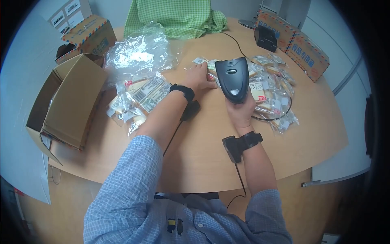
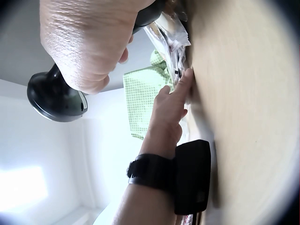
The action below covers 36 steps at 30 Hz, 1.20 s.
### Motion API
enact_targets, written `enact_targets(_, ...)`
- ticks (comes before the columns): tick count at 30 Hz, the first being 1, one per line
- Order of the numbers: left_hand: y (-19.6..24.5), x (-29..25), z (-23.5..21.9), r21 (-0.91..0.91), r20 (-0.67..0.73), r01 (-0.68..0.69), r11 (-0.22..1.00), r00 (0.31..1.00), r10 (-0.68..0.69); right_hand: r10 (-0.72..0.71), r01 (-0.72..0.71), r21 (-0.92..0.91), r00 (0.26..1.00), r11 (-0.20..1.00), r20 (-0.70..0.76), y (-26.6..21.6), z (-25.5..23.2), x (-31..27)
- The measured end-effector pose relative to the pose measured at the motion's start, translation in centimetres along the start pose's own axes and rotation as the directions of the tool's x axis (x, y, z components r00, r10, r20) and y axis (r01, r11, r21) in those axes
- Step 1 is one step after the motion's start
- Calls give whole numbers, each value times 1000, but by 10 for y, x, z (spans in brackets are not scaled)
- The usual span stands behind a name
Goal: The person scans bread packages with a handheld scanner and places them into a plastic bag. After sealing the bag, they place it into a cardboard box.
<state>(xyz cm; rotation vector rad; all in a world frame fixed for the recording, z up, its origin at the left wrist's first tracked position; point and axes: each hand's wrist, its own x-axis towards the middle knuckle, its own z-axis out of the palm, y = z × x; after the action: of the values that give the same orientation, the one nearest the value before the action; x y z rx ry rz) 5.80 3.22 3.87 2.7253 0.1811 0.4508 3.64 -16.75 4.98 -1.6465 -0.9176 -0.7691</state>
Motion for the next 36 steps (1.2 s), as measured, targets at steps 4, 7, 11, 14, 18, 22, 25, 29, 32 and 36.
enact_targets(4, -3, -2, 6, 105, -70, -47, 993, 996, 54, 12, -12, 3, 1000, 1000, 16, -1, 0, -1)
enact_targets(7, 6, -32, -26, 89, -45, 142, 986, 989, -138, 20, -20, 6, 999, 1000, 33, -3, -1, -1)
enact_targets(11, -34, -52, -33, 142, -43, 112, 983, 993, -107, 17, -18, 17, 999, 1000, 30, 1, 1, -2)
enact_targets(14, -43, -58, -41, 296, -20, 115, 948, 993, -114, 16, -16, 6, 999, 1000, 40, -1, 1, -2)
enact_targets(18, -40, -51, -37, 309, -23, 50, 950, 999, -45, 22, -23, 5, 999, 1000, 44, -6, 1, -2)
enact_targets(22, -34, -42, -31, 140, -35, -6, 990, 999, 11, 10, -10, -2, 998, 1000, 55, -4, 1, -4)
enact_targets(25, -38, -32, -35, 264, 51, -16, 964, 999, 3, 15, -15, 14, 999, 1000, 50, -5, 1, -1)
enact_targets(29, -41, -28, -43, 441, 47, -76, 894, 997, 62, 43, -44, 16, 997, 999, 63, -5, 0, -3)
enact_targets(32, -29, -28, -79, 354, -169, -9, 935, 983, 73, 48, -48, -3, 996, 999, 81, -6, 0, -3)
enact_targets(36, -37, -22, -142, -82, -168, 56, 995, 983, -69, 16, -17, 6, 989, 1000, 150, -11, 0, 0)
